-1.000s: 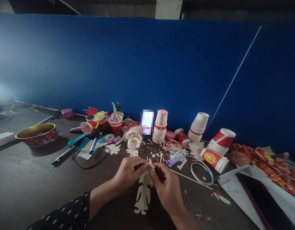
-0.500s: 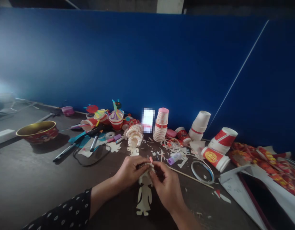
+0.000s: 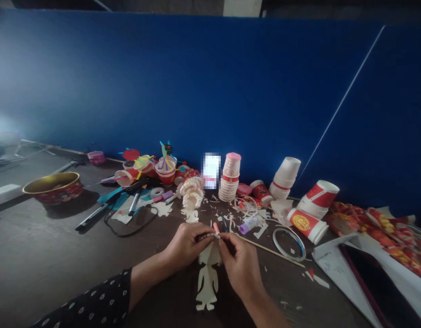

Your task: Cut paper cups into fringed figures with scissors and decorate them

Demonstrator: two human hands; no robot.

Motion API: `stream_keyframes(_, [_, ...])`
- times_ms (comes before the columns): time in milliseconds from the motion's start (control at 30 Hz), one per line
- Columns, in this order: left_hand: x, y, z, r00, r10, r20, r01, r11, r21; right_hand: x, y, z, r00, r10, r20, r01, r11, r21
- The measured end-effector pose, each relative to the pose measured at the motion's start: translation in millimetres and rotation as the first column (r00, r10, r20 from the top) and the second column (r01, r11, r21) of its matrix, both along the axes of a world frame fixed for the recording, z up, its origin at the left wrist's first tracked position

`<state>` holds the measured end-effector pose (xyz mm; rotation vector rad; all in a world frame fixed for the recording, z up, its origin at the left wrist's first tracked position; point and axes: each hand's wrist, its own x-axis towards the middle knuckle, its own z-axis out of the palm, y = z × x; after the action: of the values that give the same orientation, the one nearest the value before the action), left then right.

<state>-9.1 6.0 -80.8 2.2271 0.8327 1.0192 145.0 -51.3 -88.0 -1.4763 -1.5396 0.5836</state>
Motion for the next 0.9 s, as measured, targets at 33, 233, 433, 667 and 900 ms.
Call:
stream_keyframes(33, [0.1, 0.1, 0.0, 1.0, 0.005, -0.003, -0.005, 1.0, 0.001, -0.1, 0.0, 0.2, 1.0, -0.002, 0.003, 0.002, 1.0, 0.006])
stream_keyframes(233, [-0.2, 0.3, 0.8, 1.0, 0.002, 0.006, -0.002, 1.0, 0.003, -1.3, 0.5, 0.3, 0.999, 0.015, -0.05, -0.015, 1.0, 0.006])
stream_keyframes(433, [-0.3, 1.0, 1.6, 0.999, 0.026, 0.037, -0.024, 0.998, -0.05, 1.0, 2.2, 1.5, 0.987, -0.017, -0.159, 0.019, 1.0, 0.01])
stream_keyframes(667, [0.8, 0.2, -0.9, 0.996, 0.028, 0.084, -0.015, 0.989, -0.149, -0.6, 1.7, 2.6, 0.998, 0.034, -0.05, -0.033, 0.999, 0.021])
stream_keyframes(900, [9.2, 6.3, -9.9, 0.934, 0.099, 0.344, 0.085, 0.872, -0.482, 8.1, 7.1, -0.2, 0.99, -0.142, -0.019, 0.143, 0.989, 0.024])
